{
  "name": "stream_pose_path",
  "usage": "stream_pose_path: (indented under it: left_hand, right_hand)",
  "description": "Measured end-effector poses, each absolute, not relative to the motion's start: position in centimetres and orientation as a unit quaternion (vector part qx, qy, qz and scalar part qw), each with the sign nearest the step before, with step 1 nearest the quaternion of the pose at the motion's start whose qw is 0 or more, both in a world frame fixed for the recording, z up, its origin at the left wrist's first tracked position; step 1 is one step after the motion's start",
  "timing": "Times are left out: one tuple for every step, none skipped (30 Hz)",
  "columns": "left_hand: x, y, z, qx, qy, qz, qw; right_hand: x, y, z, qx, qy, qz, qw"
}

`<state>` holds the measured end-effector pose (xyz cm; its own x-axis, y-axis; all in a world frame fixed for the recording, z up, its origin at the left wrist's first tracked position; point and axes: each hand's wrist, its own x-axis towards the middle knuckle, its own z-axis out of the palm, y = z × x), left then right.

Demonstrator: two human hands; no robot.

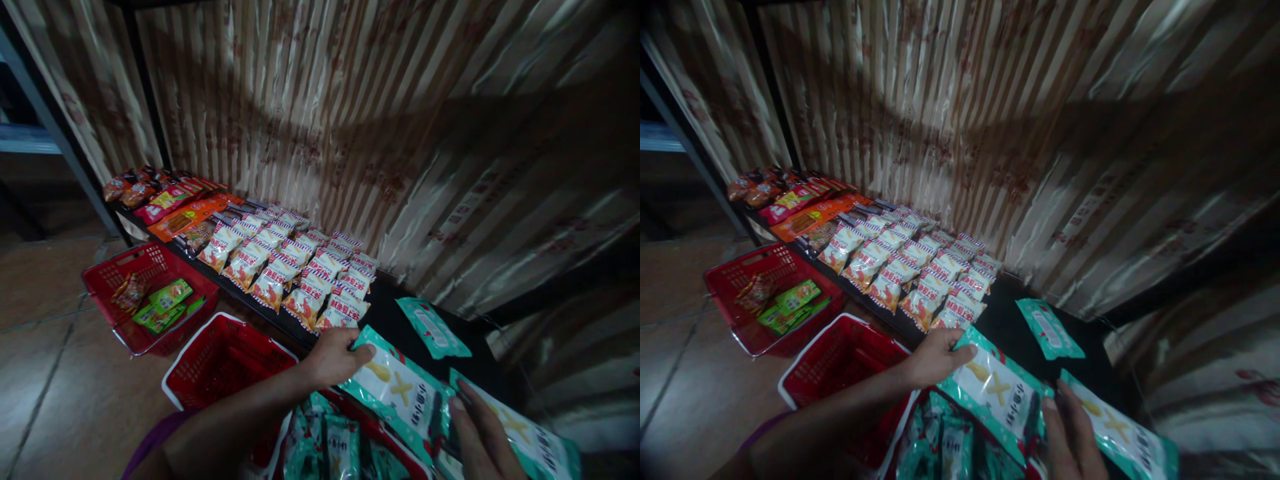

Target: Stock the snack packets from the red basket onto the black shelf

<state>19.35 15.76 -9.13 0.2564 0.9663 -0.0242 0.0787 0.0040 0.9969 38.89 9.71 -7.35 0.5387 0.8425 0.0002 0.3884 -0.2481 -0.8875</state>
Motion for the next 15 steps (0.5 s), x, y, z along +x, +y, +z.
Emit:
stream_pose_path:
  left_hand:
    - [19.4,15.8,-9.1,0.58,0.454,0.408,0.54]
    - [19.5,15.8,-9.0,0.584,0.454,0.408,0.535]
    - [19.6,15.8,-8.9,0.588,0.452,0.406,0.534]
    - [19.7,15.8,-8.9,0.588,0.45,0.401,0.54]
    - [19.9,15.8,-8.9,0.581,0.448,0.396,0.553]
    - [20.0,15.8,-8.8,0.567,0.444,0.391,0.574]
    - [20.1,15.8,-8.9,0.547,0.437,0.386,0.6]
    - [20.2,15.9,-8.9,0.523,0.427,0.383,0.631]
    - [20.3,15.9,-8.9,0.498,0.412,0.382,0.661]
    - [20.4,15.9,-8.9,0.473,0.394,0.387,0.687]
    - [20.5,15.9,-8.9,0.449,0.374,0.398,0.707]
    - [20.6,15.8,-8.9,0.423,0.355,0.416,0.723]
    - [20.8,15.8,-8.9,0.392,0.336,0.436,0.737]
    - [21.0,15.7,-8.9,0.361,0.316,0.455,0.75]
    - [21.3,15.5,-8.8,0.332,0.296,0.47,0.762]
  right_hand:
    - [39.0,9.9,-7.2,-0.752,-0.409,0.267,0.442]
    - [39.2,10.1,-7.1,-0.752,-0.413,0.283,0.428]
    - [39.3,10.2,-7.0,-0.752,-0.417,0.295,0.417]
    - [39.4,10.3,-7.0,-0.751,-0.418,0.3,0.413]
    - [39.5,10.3,-7.1,-0.751,-0.416,0.306,0.413]
    - [39.6,10.3,-7.3,-0.751,-0.406,0.312,0.417]
    - [39.6,10.3,-7.4,-0.75,-0.387,0.323,0.428]
    - [39.6,10.3,-7.7,-0.747,-0.361,0.338,0.443]
    - [39.5,10.3,-7.9,-0.742,-0.332,0.357,0.46]
    - [39.4,10.2,-8.1,-0.734,-0.301,0.376,0.479]
    - [39.3,10.2,-8.3,-0.725,-0.272,0.389,0.5]
    - [39.3,10.2,-8.5,-0.715,-0.249,0.396,0.52]
    - [39.2,10.3,-8.6,-0.707,-0.233,0.401,0.534]
    - [39.2,10.3,-8.7,-0.701,-0.223,0.403,0.544]
    - [39.3,10.4,-8.8,-0.698,-0.215,0.4,0.554]
